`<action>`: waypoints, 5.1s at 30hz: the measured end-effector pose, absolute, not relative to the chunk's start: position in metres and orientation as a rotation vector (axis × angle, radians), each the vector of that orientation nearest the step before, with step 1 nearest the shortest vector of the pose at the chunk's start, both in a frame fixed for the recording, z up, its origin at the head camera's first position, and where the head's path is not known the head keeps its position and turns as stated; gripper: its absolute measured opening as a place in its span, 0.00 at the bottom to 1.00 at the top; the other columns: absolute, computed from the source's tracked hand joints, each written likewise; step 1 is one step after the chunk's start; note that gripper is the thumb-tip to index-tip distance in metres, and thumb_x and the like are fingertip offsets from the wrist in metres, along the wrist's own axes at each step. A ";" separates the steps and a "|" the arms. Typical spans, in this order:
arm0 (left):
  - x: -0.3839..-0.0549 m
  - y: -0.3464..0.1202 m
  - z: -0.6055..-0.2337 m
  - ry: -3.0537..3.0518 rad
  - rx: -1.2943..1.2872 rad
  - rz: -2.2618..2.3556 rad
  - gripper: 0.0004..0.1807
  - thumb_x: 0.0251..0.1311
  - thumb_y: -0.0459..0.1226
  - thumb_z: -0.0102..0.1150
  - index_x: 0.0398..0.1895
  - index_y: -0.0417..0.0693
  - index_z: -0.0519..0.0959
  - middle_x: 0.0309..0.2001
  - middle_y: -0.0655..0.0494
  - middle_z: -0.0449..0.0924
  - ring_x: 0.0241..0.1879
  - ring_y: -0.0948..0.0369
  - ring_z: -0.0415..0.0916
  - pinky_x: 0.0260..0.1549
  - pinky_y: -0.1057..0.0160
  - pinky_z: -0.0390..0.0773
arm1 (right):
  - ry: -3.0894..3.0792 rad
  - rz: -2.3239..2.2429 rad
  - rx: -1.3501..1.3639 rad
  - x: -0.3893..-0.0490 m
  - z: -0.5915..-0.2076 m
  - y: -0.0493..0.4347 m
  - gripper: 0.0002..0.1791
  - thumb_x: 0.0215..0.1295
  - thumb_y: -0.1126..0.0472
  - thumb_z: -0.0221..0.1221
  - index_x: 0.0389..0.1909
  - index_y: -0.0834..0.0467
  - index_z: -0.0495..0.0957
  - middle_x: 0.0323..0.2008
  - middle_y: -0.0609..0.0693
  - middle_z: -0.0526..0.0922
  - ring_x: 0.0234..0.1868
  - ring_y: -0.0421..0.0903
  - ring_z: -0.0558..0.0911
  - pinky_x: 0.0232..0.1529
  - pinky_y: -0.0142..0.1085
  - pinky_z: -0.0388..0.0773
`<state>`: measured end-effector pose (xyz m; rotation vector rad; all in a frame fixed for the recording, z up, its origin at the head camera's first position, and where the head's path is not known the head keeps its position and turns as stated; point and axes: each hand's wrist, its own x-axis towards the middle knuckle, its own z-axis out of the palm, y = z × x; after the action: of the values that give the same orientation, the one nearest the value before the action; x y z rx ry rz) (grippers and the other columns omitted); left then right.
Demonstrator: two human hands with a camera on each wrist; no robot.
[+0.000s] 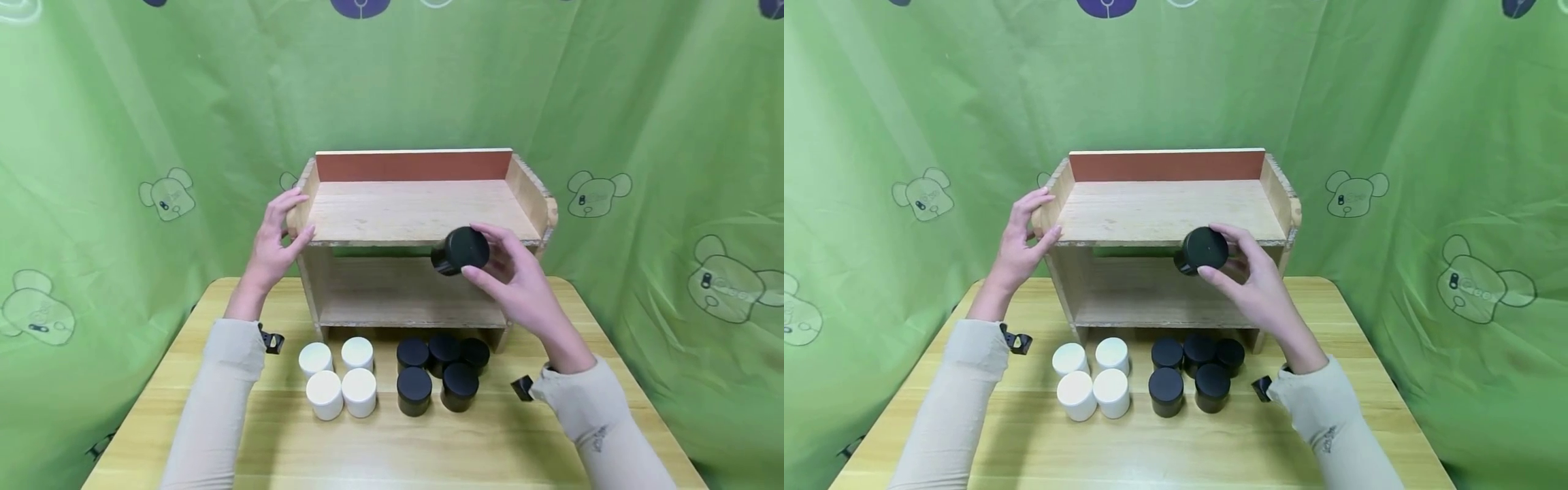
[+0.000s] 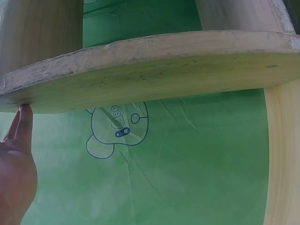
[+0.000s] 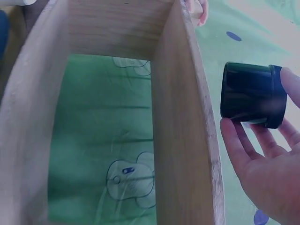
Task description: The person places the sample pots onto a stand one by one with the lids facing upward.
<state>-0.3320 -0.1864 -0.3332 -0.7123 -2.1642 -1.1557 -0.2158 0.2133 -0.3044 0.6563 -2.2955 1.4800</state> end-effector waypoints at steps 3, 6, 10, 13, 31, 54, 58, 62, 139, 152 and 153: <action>-0.333 -0.186 -0.331 -2.168 -0.717 -1.151 0.31 0.69 0.42 0.62 0.74 0.59 0.67 0.79 0.59 0.59 0.79 0.52 0.55 0.72 0.30 0.62 | -2.280 1.498 0.655 -0.226 -0.296 0.205 0.34 0.71 0.65 0.64 0.75 0.52 0.67 0.66 0.55 0.76 0.62 0.38 0.77 0.62 0.21 0.76; -0.333 -0.185 -0.330 -2.169 -0.718 -1.160 0.31 0.69 0.41 0.62 0.74 0.58 0.68 0.79 0.59 0.59 0.79 0.52 0.56 0.69 0.31 0.68 | -2.258 1.518 0.676 -0.237 -0.289 0.194 0.34 0.71 0.64 0.65 0.75 0.53 0.67 0.68 0.54 0.74 0.65 0.42 0.77 0.63 0.24 0.77; -0.332 -0.186 -0.331 -2.170 -0.709 -1.179 0.31 0.69 0.41 0.62 0.74 0.58 0.68 0.79 0.59 0.59 0.79 0.51 0.56 0.65 0.31 0.73 | -2.250 1.540 0.691 -0.253 -0.282 0.179 0.34 0.70 0.62 0.66 0.75 0.55 0.67 0.68 0.53 0.73 0.66 0.48 0.76 0.62 0.28 0.80; -0.331 -0.187 -0.333 -2.173 -0.700 -1.179 0.31 0.69 0.41 0.62 0.74 0.58 0.68 0.79 0.60 0.59 0.79 0.51 0.56 0.66 0.31 0.72 | -2.259 1.540 0.688 -0.265 -0.278 0.169 0.34 0.69 0.60 0.67 0.74 0.53 0.68 0.67 0.52 0.74 0.65 0.49 0.77 0.63 0.33 0.80; -0.333 -0.187 -0.333 -2.167 -0.709 -1.178 0.32 0.69 0.41 0.62 0.75 0.59 0.67 0.80 0.60 0.58 0.80 0.53 0.54 0.75 0.33 0.59 | -2.293 1.471 0.726 -0.310 -0.245 0.121 0.33 0.68 0.56 0.68 0.73 0.51 0.69 0.66 0.55 0.76 0.64 0.52 0.79 0.63 0.47 0.80; -0.332 -0.184 -0.334 -2.149 -0.722 -1.207 0.31 0.68 0.41 0.63 0.73 0.63 0.68 0.79 0.63 0.59 0.78 0.54 0.57 0.65 0.38 0.76 | -2.427 1.403 0.628 -0.368 -0.217 0.063 0.34 0.71 0.52 0.65 0.75 0.52 0.65 0.70 0.55 0.73 0.64 0.48 0.79 0.64 0.39 0.77; -0.333 -0.185 -0.336 -2.138 -0.723 -1.236 0.31 0.68 0.38 0.64 0.73 0.61 0.68 0.79 0.61 0.59 0.77 0.52 0.59 0.63 0.41 0.80 | -2.460 1.385 0.616 -0.376 -0.215 0.055 0.35 0.72 0.52 0.64 0.75 0.53 0.64 0.71 0.55 0.73 0.65 0.48 0.78 0.66 0.37 0.76; -0.333 -0.185 -0.334 -2.142 -0.717 -1.246 0.32 0.68 0.36 0.64 0.74 0.56 0.68 0.79 0.57 0.58 0.77 0.49 0.58 0.62 0.40 0.80 | -2.483 1.399 0.574 -0.383 -0.216 0.047 0.34 0.72 0.52 0.64 0.76 0.52 0.64 0.72 0.53 0.72 0.66 0.47 0.76 0.69 0.36 0.73; -0.335 -0.187 -0.336 -2.157 -0.692 -1.206 0.31 0.69 0.41 0.62 0.74 0.62 0.67 0.80 0.60 0.58 0.79 0.52 0.56 0.71 0.33 0.67 | -2.460 1.241 0.912 -0.317 -0.261 0.083 0.35 0.77 0.51 0.57 0.80 0.52 0.60 0.72 0.58 0.65 0.72 0.58 0.70 0.74 0.49 0.72; -0.335 -0.192 -0.335 -2.143 -0.689 -1.176 0.31 0.68 0.41 0.63 0.73 0.61 0.68 0.79 0.59 0.59 0.79 0.52 0.55 0.73 0.32 0.61 | -2.316 1.237 1.003 -0.251 -0.302 0.141 0.31 0.76 0.61 0.59 0.77 0.52 0.64 0.70 0.57 0.69 0.71 0.51 0.72 0.73 0.49 0.72; -0.335 -0.192 -0.335 -2.140 -0.691 -1.176 0.31 0.68 0.41 0.63 0.73 0.61 0.68 0.79 0.59 0.59 0.79 0.52 0.55 0.73 0.31 0.61 | -2.308 1.233 1.007 -0.247 -0.304 0.145 0.31 0.76 0.62 0.59 0.77 0.54 0.65 0.69 0.57 0.70 0.71 0.51 0.72 0.73 0.50 0.72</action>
<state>-0.3349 -0.1917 -0.3348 -0.6906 -2.1397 -1.1760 -0.2475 0.1448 -0.3043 1.0067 -2.3084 1.2333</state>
